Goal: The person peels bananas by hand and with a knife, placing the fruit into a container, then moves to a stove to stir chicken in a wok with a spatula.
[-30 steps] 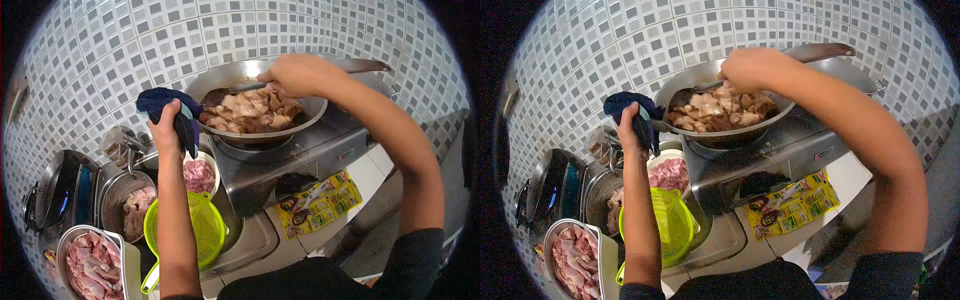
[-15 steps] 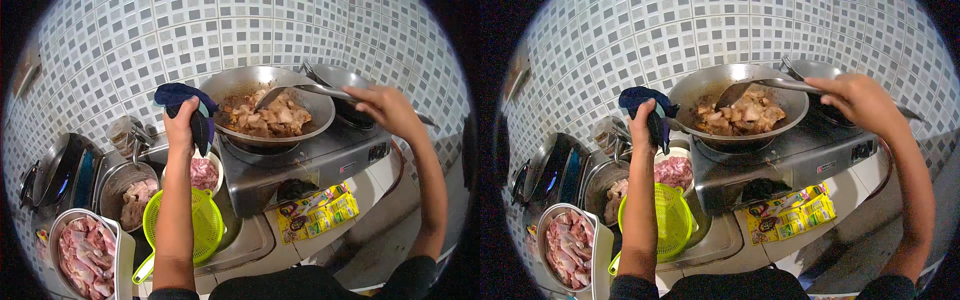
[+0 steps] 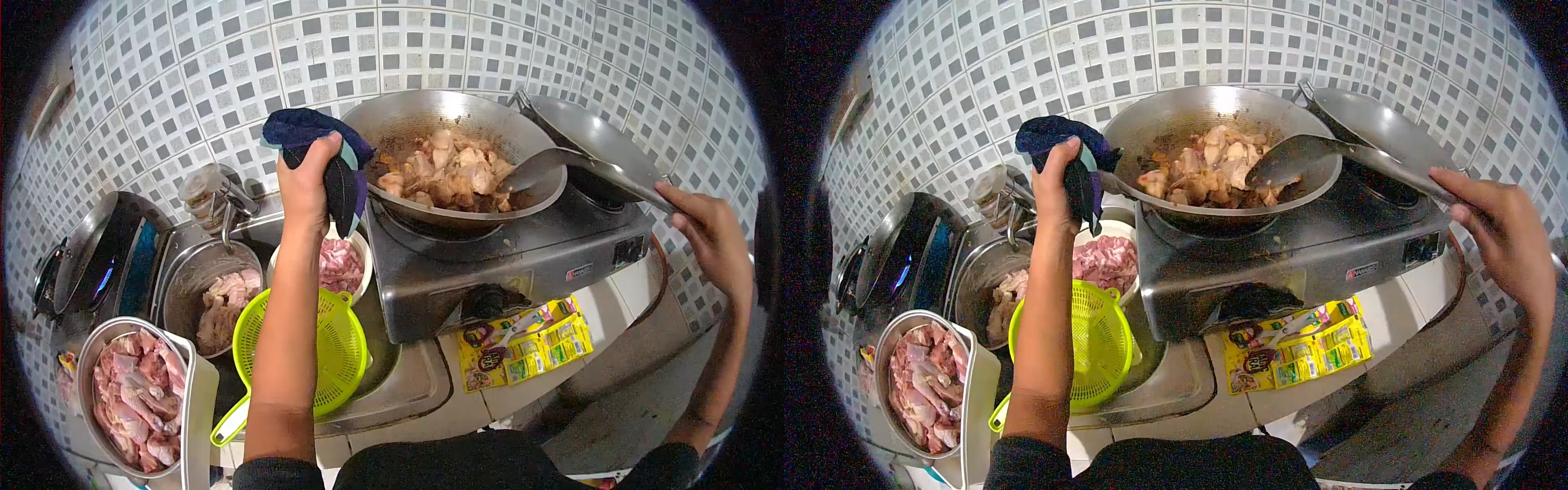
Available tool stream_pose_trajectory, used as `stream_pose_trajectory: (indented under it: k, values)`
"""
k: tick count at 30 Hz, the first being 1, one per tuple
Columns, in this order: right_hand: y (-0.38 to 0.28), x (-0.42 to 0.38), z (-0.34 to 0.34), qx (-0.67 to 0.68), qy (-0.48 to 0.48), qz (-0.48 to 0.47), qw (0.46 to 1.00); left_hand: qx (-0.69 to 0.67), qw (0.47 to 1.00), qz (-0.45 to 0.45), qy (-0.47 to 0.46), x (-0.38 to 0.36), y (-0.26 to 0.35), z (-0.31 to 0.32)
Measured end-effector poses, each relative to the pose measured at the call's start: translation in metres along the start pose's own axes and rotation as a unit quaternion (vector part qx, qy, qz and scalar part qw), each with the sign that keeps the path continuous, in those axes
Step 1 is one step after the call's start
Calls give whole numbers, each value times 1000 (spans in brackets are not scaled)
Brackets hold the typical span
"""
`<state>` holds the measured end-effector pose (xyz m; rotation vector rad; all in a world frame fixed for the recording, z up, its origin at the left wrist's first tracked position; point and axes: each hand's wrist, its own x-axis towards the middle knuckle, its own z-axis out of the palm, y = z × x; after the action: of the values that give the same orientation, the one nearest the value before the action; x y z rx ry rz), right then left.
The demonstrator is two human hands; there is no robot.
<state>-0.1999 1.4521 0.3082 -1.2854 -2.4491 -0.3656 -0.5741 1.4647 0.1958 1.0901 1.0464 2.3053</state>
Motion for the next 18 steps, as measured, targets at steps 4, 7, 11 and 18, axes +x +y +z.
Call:
stream_pose_trajectory:
  k: [4, 7, 11, 18]
  values:
    - [-17, 10, 3, -29, -68, 18, 997, -16, 1000, -8, -10, -3, 5, 1]
    - [-43, 27, 31, -168, -66, -11, 984, -26, 999, -7, -22, -2, 5, 2]
    - [-54, 57, 70, -239, -47, -53, 968, 5, 1000, 5, -19, -1, 4, 2]
    - [-40, 101, 121, -209, 10, -66, 976, -26, 999, -26, -38, -2, 6, 0]
